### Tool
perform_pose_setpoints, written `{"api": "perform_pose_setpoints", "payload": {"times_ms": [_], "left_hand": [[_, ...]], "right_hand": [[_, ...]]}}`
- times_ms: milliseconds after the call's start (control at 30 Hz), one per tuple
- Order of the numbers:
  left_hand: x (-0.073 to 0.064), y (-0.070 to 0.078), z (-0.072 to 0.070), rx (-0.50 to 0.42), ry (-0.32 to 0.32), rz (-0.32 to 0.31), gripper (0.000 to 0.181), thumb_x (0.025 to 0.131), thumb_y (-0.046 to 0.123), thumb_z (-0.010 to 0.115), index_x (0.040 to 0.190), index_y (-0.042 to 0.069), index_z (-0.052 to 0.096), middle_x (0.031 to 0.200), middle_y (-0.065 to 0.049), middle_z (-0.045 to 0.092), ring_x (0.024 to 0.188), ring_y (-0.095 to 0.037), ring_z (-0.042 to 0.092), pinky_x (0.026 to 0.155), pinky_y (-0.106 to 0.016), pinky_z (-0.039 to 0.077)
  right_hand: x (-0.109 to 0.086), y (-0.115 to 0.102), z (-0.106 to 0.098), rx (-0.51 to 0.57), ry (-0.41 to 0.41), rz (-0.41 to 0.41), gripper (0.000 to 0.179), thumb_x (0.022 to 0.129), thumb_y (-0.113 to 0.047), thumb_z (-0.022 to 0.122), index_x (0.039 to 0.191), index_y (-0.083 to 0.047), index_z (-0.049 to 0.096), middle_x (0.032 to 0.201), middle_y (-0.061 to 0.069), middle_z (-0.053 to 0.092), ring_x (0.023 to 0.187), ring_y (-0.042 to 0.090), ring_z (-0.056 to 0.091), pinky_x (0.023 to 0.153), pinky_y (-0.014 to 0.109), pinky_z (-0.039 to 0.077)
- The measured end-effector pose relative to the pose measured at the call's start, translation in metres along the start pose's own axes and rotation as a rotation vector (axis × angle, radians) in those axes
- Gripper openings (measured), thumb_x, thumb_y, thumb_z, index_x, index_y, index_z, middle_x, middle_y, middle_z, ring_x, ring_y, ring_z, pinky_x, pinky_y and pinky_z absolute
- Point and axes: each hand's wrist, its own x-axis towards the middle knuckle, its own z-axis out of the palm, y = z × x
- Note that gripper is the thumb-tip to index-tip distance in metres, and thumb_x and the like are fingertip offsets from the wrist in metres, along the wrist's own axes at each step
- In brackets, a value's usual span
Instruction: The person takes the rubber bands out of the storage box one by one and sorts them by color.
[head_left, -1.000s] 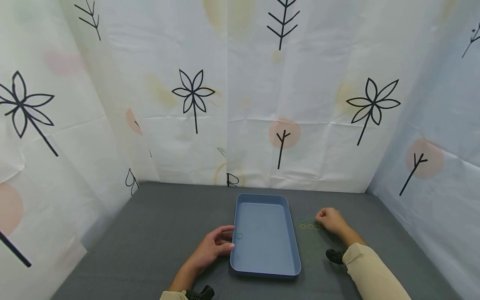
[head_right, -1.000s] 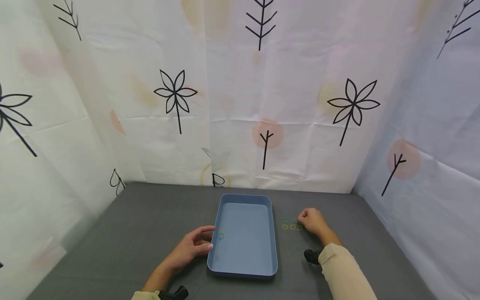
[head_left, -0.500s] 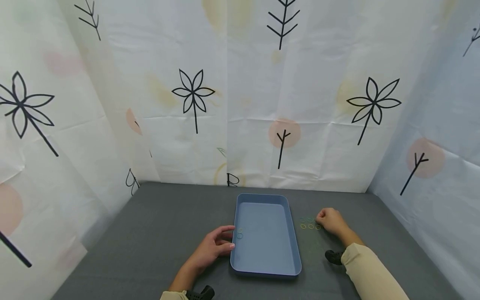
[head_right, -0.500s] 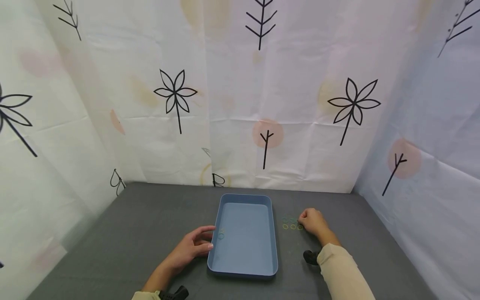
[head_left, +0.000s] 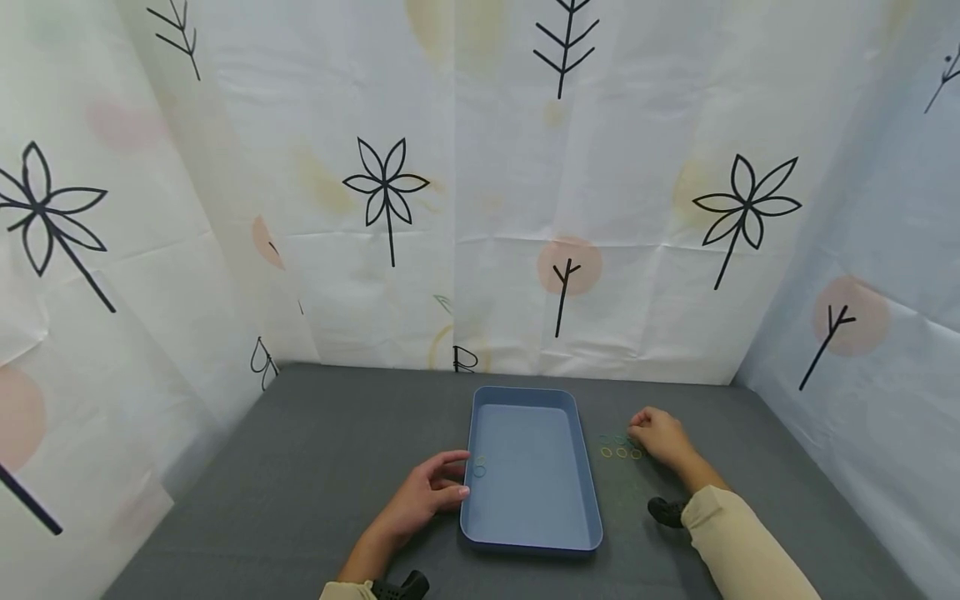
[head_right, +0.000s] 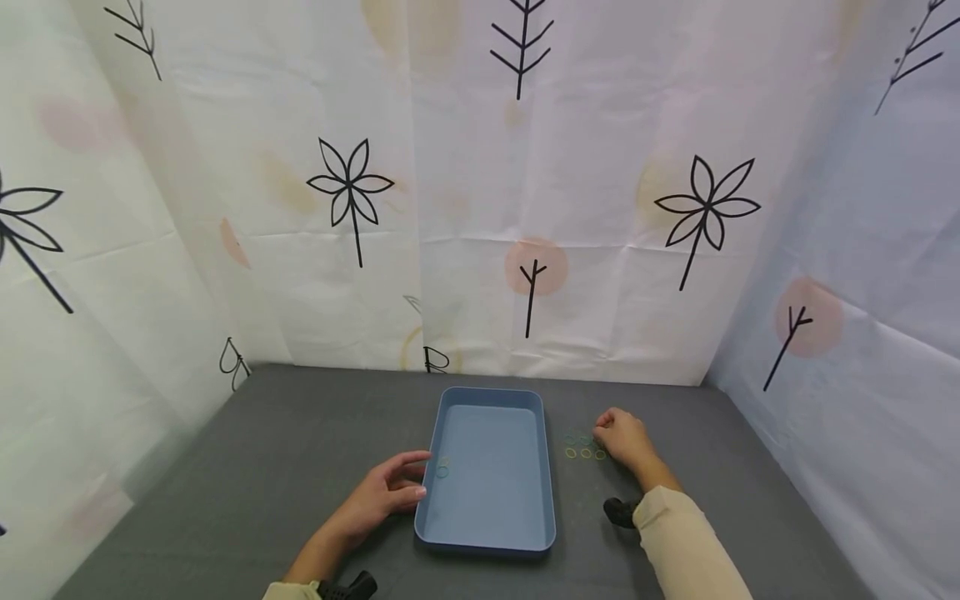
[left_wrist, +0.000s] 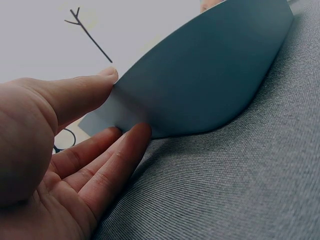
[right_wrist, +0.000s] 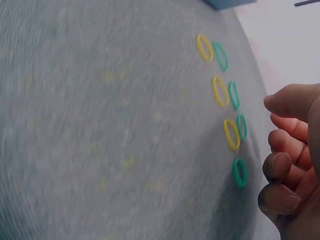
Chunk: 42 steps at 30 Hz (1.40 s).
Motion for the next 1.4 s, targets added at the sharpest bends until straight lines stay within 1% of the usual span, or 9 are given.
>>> {"api": "perform_pose_setpoints", "payload": {"times_ms": [100,200,300,433,600,733,933,1233,1400], "left_hand": [[0.000,0.000,0.000,0.002,0.002,-0.009,0.055,0.091,0.010,0.069,0.141,0.003,0.046,0.126,-0.022,0.054,0.103,-0.028,0.061,0.082,-0.041,0.054],[0.001,-0.001,0.000,0.001,0.003,-0.012,0.055,0.091,0.010,0.069,0.141,0.003,0.047,0.126,-0.021,0.054,0.103,-0.028,0.061,0.082,-0.041,0.054],[0.001,-0.001,0.000,0.002,0.004,-0.011,0.055,0.091,0.010,0.069,0.141,0.003,0.047,0.125,-0.021,0.055,0.102,-0.028,0.061,0.082,-0.041,0.054],[0.001,-0.001,0.000,0.005,0.004,-0.008,0.055,0.091,0.010,0.069,0.141,0.004,0.047,0.125,-0.021,0.055,0.102,-0.027,0.061,0.082,-0.041,0.054],[0.001,-0.002,-0.001,0.000,0.003,-0.007,0.055,0.091,0.009,0.068,0.141,0.003,0.047,0.125,-0.021,0.055,0.102,-0.028,0.061,0.082,-0.041,0.055],[0.001,-0.001,-0.001,-0.012,0.002,-0.008,0.055,0.091,0.008,0.068,0.141,0.003,0.046,0.125,-0.022,0.055,0.103,-0.028,0.061,0.081,-0.042,0.055],[0.001,0.000,0.000,-0.004,0.008,-0.010,0.055,0.091,0.008,0.069,0.141,0.003,0.047,0.125,-0.022,0.055,0.102,-0.028,0.062,0.082,-0.041,0.055],[0.001,0.001,0.000,-0.001,0.010,-0.016,0.055,0.091,0.009,0.069,0.141,0.004,0.047,0.125,-0.021,0.054,0.103,-0.028,0.061,0.082,-0.041,0.055],[0.001,0.002,0.000,0.007,0.012,-0.023,0.055,0.091,0.010,0.069,0.141,0.004,0.047,0.125,-0.021,0.055,0.103,-0.028,0.062,0.083,-0.042,0.054]], "right_hand": [[0.002,-0.007,0.001,0.031,0.013,0.007,0.015,0.091,-0.011,0.062,0.096,0.002,0.060,0.087,0.010,0.063,0.076,0.024,0.056,0.064,0.039,0.044],[0.003,-0.015,0.002,0.059,0.028,-0.017,0.015,0.091,-0.011,0.062,0.098,0.003,0.061,0.087,0.010,0.063,0.076,0.023,0.056,0.063,0.038,0.044],[0.004,-0.025,0.004,0.080,0.038,-0.048,0.014,0.092,-0.010,0.063,0.097,0.003,0.061,0.084,0.009,0.062,0.073,0.022,0.055,0.061,0.036,0.043],[0.003,-0.043,0.009,0.137,0.026,-0.056,0.013,0.093,-0.009,0.063,0.098,0.003,0.061,0.079,0.007,0.058,0.066,0.018,0.051,0.058,0.033,0.042],[0.005,-0.066,0.013,0.240,0.008,-0.068,0.012,0.093,-0.007,0.062,0.099,0.003,0.062,0.074,0.008,0.055,0.059,0.016,0.048,0.054,0.031,0.041],[0.006,-0.081,0.018,0.368,-0.005,-0.065,0.011,0.094,-0.005,0.061,0.099,0.005,0.062,0.077,0.013,0.057,0.056,0.014,0.046,0.052,0.029,0.041],[0.007,-0.104,0.031,0.526,-0.036,-0.080,0.010,0.093,-0.004,0.062,0.098,0.005,0.062,0.078,0.012,0.058,0.054,0.014,0.047,0.052,0.028,0.043],[0.006,-0.128,0.055,0.585,-0.089,-0.170,0.009,0.092,-0.003,0.063,0.096,0.005,0.062,0.067,0.000,0.052,0.051,0.011,0.045,0.045,0.023,0.037],[0.003,-0.140,0.067,0.595,-0.176,-0.181,0.009,0.093,-0.003,0.062,0.097,0.005,0.062,0.068,0.008,0.053,0.051,0.013,0.044,0.046,0.025,0.038]]}}
